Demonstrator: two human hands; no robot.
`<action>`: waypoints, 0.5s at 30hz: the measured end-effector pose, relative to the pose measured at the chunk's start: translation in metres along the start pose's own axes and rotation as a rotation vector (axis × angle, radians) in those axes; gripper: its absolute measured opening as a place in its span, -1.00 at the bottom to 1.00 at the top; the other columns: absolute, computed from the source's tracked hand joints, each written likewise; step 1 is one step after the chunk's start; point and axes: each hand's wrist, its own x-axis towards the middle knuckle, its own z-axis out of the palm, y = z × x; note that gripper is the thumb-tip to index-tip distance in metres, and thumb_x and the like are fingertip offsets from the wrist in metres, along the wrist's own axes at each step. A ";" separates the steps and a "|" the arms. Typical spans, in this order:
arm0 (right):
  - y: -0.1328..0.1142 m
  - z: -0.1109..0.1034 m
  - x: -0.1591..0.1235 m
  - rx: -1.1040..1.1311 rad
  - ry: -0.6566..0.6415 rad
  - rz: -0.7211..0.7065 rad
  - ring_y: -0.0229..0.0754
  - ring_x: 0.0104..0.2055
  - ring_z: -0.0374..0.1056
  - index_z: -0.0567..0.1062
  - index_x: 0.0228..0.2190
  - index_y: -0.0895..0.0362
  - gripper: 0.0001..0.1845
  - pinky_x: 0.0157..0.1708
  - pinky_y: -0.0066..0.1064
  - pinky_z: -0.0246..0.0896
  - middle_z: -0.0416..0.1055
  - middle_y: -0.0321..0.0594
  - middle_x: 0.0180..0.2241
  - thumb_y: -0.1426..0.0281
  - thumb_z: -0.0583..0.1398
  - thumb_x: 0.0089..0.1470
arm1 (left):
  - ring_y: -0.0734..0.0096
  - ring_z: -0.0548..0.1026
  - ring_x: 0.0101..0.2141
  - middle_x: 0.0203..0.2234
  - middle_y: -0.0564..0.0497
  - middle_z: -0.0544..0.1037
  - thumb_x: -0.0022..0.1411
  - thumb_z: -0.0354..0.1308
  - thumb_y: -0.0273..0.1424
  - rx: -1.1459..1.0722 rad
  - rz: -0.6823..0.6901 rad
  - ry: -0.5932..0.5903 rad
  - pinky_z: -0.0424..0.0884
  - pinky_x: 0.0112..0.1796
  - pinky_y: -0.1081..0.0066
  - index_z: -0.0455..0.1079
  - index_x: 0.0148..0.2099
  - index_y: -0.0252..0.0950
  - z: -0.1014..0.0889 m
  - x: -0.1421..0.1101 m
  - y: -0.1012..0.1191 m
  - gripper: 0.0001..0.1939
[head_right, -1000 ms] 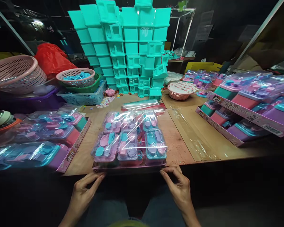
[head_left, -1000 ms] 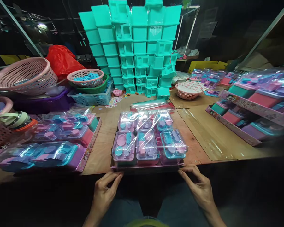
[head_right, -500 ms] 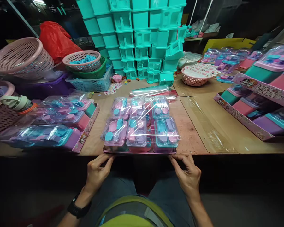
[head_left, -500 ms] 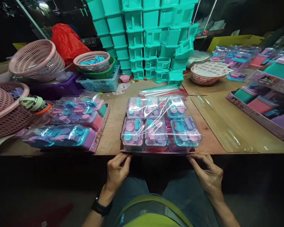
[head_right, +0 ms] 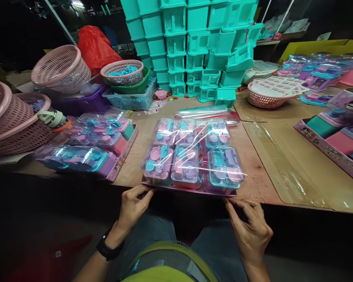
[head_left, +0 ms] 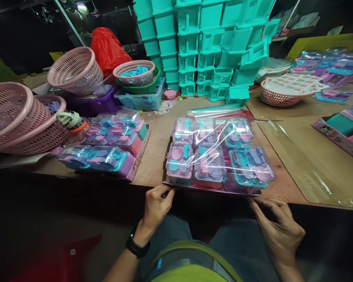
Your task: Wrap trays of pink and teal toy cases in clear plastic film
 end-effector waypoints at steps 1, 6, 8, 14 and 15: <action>0.000 0.000 0.002 -0.061 0.003 -0.014 -0.11 -0.32 0.39 0.58 -0.30 0.06 -0.86 -0.28 -0.29 0.21 0.48 -0.22 -0.38 0.26 0.30 0.26 | 0.47 0.51 -0.57 -0.59 0.05 0.59 0.31 0.18 -0.43 0.042 -0.008 0.001 0.32 -0.50 0.51 0.51 -0.47 -0.29 -0.001 0.000 -0.002 -0.73; 0.019 0.001 0.017 -0.359 0.072 0.049 0.24 -0.16 0.39 0.55 -0.32 0.08 -0.49 -0.09 0.01 0.16 0.52 0.00 -0.37 -0.12 0.21 0.20 | 0.45 0.49 -0.56 -0.59 0.08 0.51 0.33 0.21 -0.36 0.300 -0.008 0.064 0.31 -0.48 0.46 0.43 -0.47 -0.26 -0.016 0.006 -0.017 -0.72; 0.028 0.002 0.025 -0.384 0.077 0.049 0.32 -0.10 0.39 0.56 -0.15 0.13 -0.37 0.00 0.12 0.13 0.55 0.10 -0.23 -0.18 0.19 0.16 | 0.32 0.57 -0.41 -0.46 0.02 0.57 0.29 0.29 -0.30 0.335 0.026 0.123 0.43 -0.34 0.39 0.47 -0.33 -0.25 -0.021 0.009 -0.020 -0.83; 0.031 0.013 0.036 -0.303 -0.051 -0.092 0.33 -0.06 0.44 0.33 0.27 0.21 -0.03 -0.01 0.08 0.17 0.53 0.17 -0.07 -0.27 0.11 0.14 | -0.21 0.25 0.35 0.37 -0.42 0.21 -0.13 0.60 -0.14 0.109 0.027 0.110 0.32 0.26 -0.09 -0.27 0.52 -0.19 0.008 0.009 -0.014 0.41; 0.032 0.014 0.036 -0.306 -0.053 -0.118 0.32 -0.09 0.45 0.39 0.22 0.21 -0.09 -0.07 0.05 0.19 0.54 0.16 -0.12 -0.26 0.09 0.17 | -0.20 0.19 0.39 0.40 -0.42 0.16 -0.10 0.60 -0.21 0.065 0.021 0.095 0.31 0.27 -0.08 -0.36 0.53 -0.16 0.016 0.008 -0.012 0.43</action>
